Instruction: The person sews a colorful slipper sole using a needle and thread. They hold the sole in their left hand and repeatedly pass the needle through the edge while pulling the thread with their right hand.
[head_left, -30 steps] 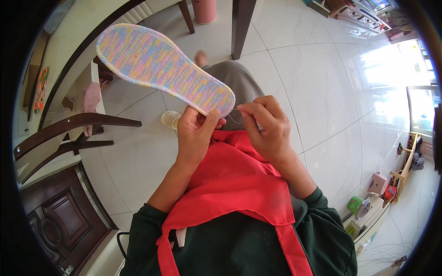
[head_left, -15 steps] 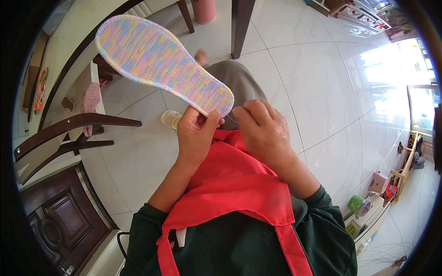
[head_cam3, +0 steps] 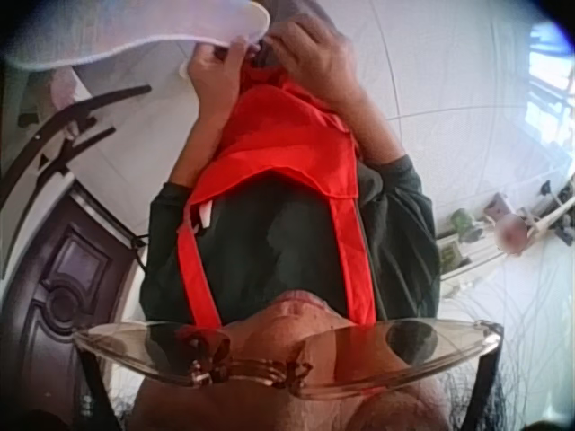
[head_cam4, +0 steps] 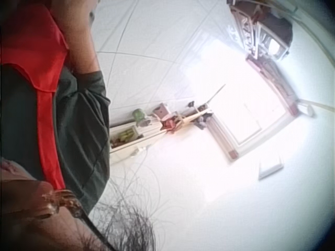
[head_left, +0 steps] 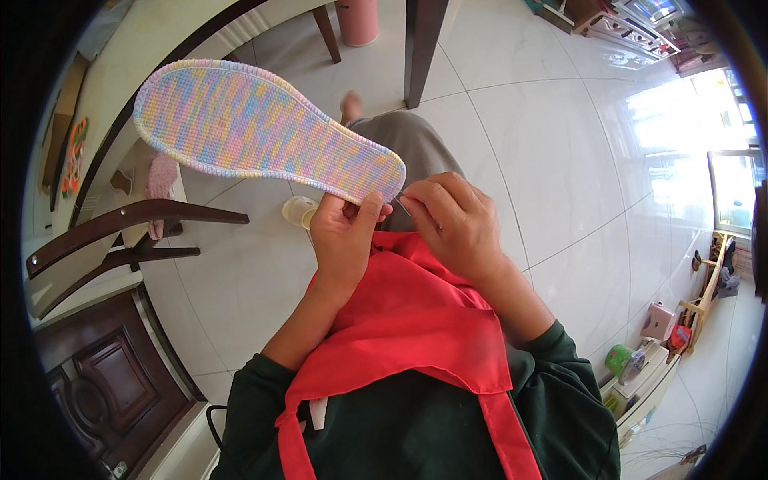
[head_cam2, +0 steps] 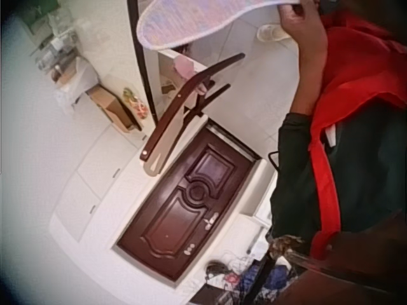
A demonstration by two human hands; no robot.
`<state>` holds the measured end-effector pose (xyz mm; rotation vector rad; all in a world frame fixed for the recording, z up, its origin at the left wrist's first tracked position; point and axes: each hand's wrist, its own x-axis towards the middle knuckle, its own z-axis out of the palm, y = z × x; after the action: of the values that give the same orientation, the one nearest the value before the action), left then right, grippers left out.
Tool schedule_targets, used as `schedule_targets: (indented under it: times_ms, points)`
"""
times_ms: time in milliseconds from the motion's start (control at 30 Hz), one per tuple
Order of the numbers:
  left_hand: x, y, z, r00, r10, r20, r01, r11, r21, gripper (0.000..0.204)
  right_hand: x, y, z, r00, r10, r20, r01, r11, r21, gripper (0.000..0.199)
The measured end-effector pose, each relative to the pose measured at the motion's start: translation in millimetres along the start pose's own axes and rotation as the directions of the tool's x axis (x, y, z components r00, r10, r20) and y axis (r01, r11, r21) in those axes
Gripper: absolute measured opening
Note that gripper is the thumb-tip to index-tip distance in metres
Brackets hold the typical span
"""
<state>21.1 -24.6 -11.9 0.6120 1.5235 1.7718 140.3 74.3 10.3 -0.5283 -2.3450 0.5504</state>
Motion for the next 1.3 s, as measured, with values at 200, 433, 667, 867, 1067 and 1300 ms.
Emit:
schedule_targets:
  times_ms: [200, 433, 667, 867, 1067, 1300]
  points:
    - [-4.3, 8.8, 6.6, 0.999, -0.035, 0.009, 0.035, 0.996, -0.086, 0.014, -0.1, 2.1, 4.0, 0.98, -0.193, -0.048, 0.182, 0.966, -0.185, 0.01]
    - [9.4, -7.5, -15.2, 0.981, 0.126, 0.145, -0.117, 0.991, -0.072, 0.01, 11.7, 3.7, -23.7, 0.857, 0.501, 0.123, -0.481, 0.69, 0.541, 0.008]
    - [10.6, -0.2, -21.4, 0.876, 0.304, 0.375, -0.362, 0.927, 0.094, 0.011, 20.7, -4.1, -36.9, 0.699, 0.466, 0.542, -0.714, 0.487, 0.503, 0.011]
    - [12.8, 7.6, -19.3, 0.783, 0.431, 0.448, -0.515, 0.854, 0.078, 0.019, 24.6, -4.3, -42.2, 0.65, 0.458, 0.606, -0.754, 0.488, 0.439, 0.013]
    - [15.7, 2.0, -20.6, 0.729, 0.372, 0.574, -0.485, 0.873, 0.05, 0.017, 15.3, -1.3, -34.9, 0.692, 0.398, 0.602, -0.718, 0.462, 0.52, 0.014]
    - [0.8, 0.0, -21.0, 0.887, 0.216, 0.409, -0.251, 0.967, 0.034, 0.006, 15.6, 13.6, -38.4, 0.54, 0.716, 0.442, -0.706, 0.099, 0.702, 0.021]
